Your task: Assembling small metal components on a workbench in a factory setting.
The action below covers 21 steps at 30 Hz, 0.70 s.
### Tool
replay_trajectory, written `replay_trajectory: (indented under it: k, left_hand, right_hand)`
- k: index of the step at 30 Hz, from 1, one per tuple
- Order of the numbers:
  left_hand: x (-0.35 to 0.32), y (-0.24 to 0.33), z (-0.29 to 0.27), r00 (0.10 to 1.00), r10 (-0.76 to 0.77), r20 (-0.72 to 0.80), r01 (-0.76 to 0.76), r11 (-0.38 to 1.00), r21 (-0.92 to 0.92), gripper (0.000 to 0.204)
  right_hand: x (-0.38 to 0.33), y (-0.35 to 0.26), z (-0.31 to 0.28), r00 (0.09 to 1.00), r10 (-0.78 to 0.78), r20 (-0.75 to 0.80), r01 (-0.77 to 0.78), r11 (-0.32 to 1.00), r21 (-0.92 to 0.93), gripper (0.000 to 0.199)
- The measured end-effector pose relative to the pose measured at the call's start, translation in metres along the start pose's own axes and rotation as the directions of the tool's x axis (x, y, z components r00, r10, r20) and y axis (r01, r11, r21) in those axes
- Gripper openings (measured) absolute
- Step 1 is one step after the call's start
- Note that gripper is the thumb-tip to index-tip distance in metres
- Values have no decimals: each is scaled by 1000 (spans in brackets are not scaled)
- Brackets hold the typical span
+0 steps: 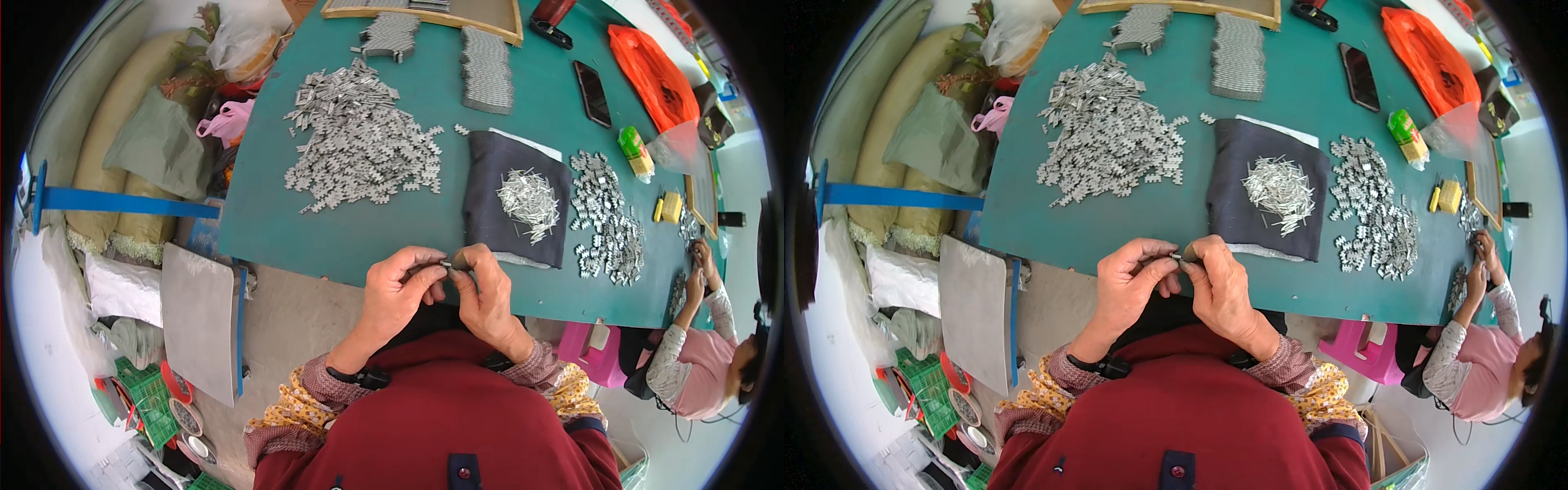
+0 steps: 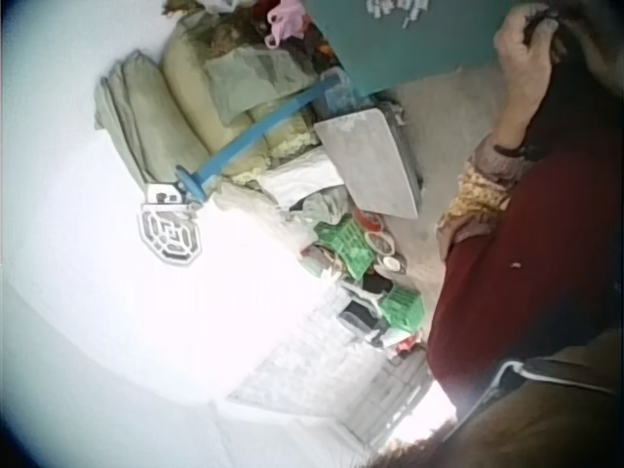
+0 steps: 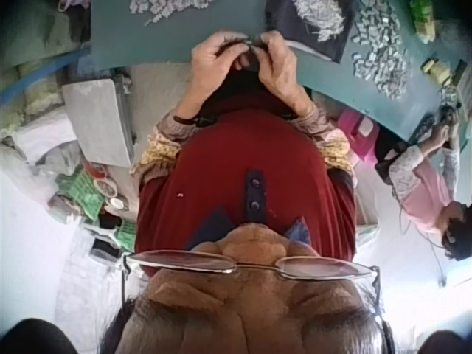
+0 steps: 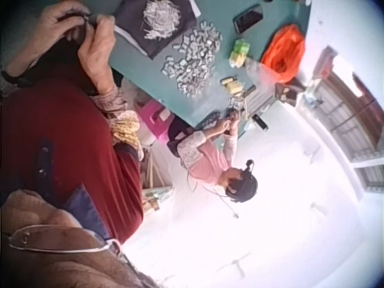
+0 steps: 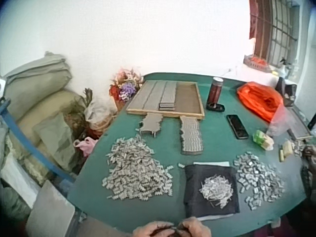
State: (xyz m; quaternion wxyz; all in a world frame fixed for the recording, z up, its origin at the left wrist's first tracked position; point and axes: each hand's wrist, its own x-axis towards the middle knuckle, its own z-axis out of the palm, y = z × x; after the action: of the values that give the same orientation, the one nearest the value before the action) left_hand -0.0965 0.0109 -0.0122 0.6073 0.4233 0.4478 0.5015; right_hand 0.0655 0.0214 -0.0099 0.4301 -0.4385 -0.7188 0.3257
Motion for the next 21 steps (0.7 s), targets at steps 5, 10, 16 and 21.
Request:
replay_trajectory:
  k: [5,10,16,21]
  left_hand:
    - [10,1,9,994,57,95,-62,997,52,6]
    - [14,-10,12,990,-87,111,83,996,39,9]
    - [21,-16,14,987,-50,153,44,998,37,10]
    - [23,-19,14,984,-74,162,66,996,55,9]
  right_hand:
    - [-5,2,-12,998,-46,-51,42,995,-89,20]
    - [-2,4,-38,999,-44,-31,38,983,-180,21]
    - [8,35,-93,997,27,-75,-57,897,-438,20]
    - [27,45,-106,979,-57,196,162,804,-573,24]
